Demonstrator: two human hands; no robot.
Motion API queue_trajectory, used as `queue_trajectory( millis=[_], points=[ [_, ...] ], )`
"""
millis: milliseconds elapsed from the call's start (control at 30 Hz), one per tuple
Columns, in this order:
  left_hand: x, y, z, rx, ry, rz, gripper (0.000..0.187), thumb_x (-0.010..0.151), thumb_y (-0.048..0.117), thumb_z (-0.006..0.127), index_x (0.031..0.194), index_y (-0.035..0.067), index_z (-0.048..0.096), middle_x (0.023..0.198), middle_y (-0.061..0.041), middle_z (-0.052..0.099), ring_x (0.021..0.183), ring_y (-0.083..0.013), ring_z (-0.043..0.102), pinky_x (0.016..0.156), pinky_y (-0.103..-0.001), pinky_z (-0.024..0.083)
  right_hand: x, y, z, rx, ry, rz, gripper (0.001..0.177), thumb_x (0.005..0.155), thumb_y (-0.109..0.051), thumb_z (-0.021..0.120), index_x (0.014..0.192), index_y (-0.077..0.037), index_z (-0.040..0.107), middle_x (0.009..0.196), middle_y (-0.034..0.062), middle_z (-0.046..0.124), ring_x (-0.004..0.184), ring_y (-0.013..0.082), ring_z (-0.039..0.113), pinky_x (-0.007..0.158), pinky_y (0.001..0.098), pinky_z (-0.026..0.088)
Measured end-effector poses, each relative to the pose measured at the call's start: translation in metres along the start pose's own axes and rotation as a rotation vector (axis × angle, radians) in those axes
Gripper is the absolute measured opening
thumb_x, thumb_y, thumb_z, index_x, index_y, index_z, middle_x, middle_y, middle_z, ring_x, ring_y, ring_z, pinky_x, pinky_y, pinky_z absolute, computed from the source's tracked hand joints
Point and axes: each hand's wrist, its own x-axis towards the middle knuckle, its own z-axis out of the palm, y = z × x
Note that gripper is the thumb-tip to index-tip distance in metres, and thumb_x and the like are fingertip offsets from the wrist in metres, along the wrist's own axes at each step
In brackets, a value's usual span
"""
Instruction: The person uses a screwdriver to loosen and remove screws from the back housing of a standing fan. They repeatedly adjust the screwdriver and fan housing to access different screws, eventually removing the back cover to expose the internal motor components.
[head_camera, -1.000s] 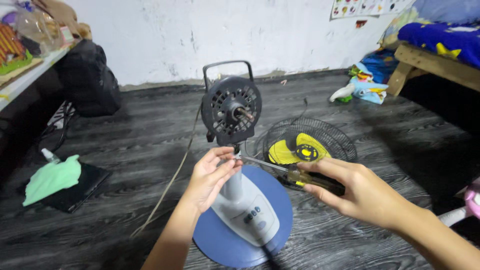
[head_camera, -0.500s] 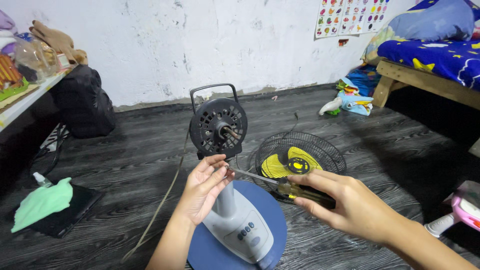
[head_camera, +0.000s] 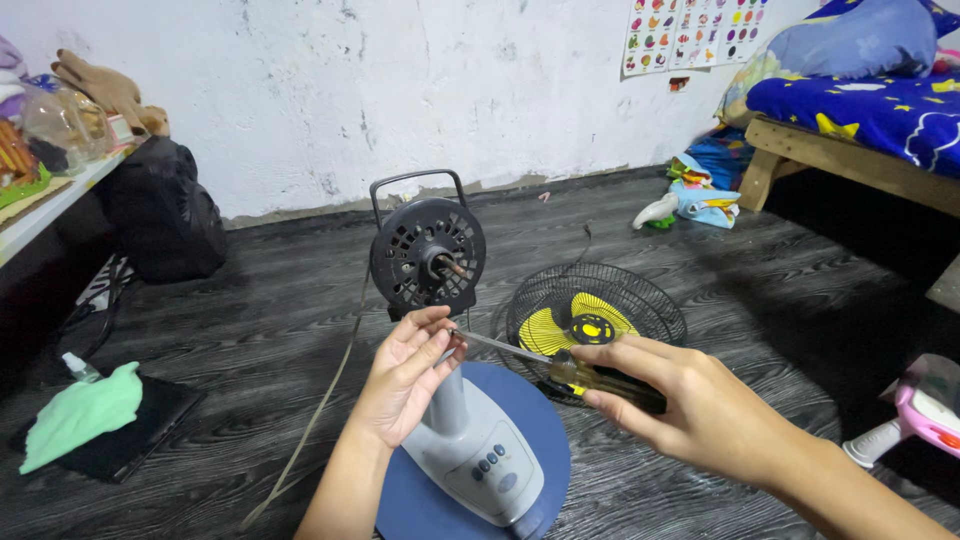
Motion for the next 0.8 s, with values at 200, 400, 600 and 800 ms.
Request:
queue_trajectory(
  millis=[200, 400, 600, 800],
  points=[
    [0.002, -0.005, 0.001, -0.005, -0.006, 0.000, 0.035, 0.093, 0.004, 0.068, 0.126, 0.002, 0.060, 0.109, -0.007, 0.064, 0.104, -0.0190, 0.064, 0.101, -0.038, 0.052, -0.001, -0.001, 0.000, -0.038, 0.010, -0.004, 0.045, 0.083, -0.027, 0.075, 0.125, -0.013, 0.071, 0.107, 0.0100, 0.076, 0.081, 0.0299, 0.077, 0.067, 0.0379, 0.061],
    [0.004, -0.011, -0.001, -0.021, 0.012, 0.001, 0.033, 0.093, 0.005, 0.068, 0.125, 0.003, 0.060, 0.110, -0.006, 0.064, 0.103, -0.0179, 0.064, 0.100, -0.037, 0.052, -0.002, -0.001, 0.004, -0.211, -0.066, 0.064, 0.042, 0.086, -0.033, 0.075, 0.127, -0.020, 0.070, 0.102, 0.0052, 0.074, 0.069, 0.0294, 0.075, 0.060, 0.0392, 0.060],
    [0.008, -0.019, -0.004, -0.045, 0.032, -0.018, 0.033, 0.092, 0.006, 0.069, 0.124, 0.003, 0.060, 0.108, -0.006, 0.064, 0.101, -0.0168, 0.064, 0.099, -0.036, 0.052, -0.006, 0.007, 0.012, -0.190, 0.036, -0.078, 0.037, 0.088, -0.031, 0.072, 0.121, -0.015, 0.070, 0.099, 0.0068, 0.075, 0.068, 0.0284, 0.075, 0.057, 0.0369, 0.060],
    [0.009, -0.030, -0.010, -0.105, 0.108, -0.008, 0.026, 0.093, 0.011, 0.070, 0.117, 0.007, 0.062, 0.102, -0.005, 0.067, 0.097, -0.0158, 0.063, 0.093, -0.034, 0.052, -0.004, 0.004, 0.038, 0.578, -0.046, 0.386, 0.031, 0.097, -0.032, 0.063, 0.117, -0.009, 0.069, 0.086, 0.0051, 0.081, 0.055, 0.0154, 0.060, 0.046, 0.0293, 0.046]
  ],
)
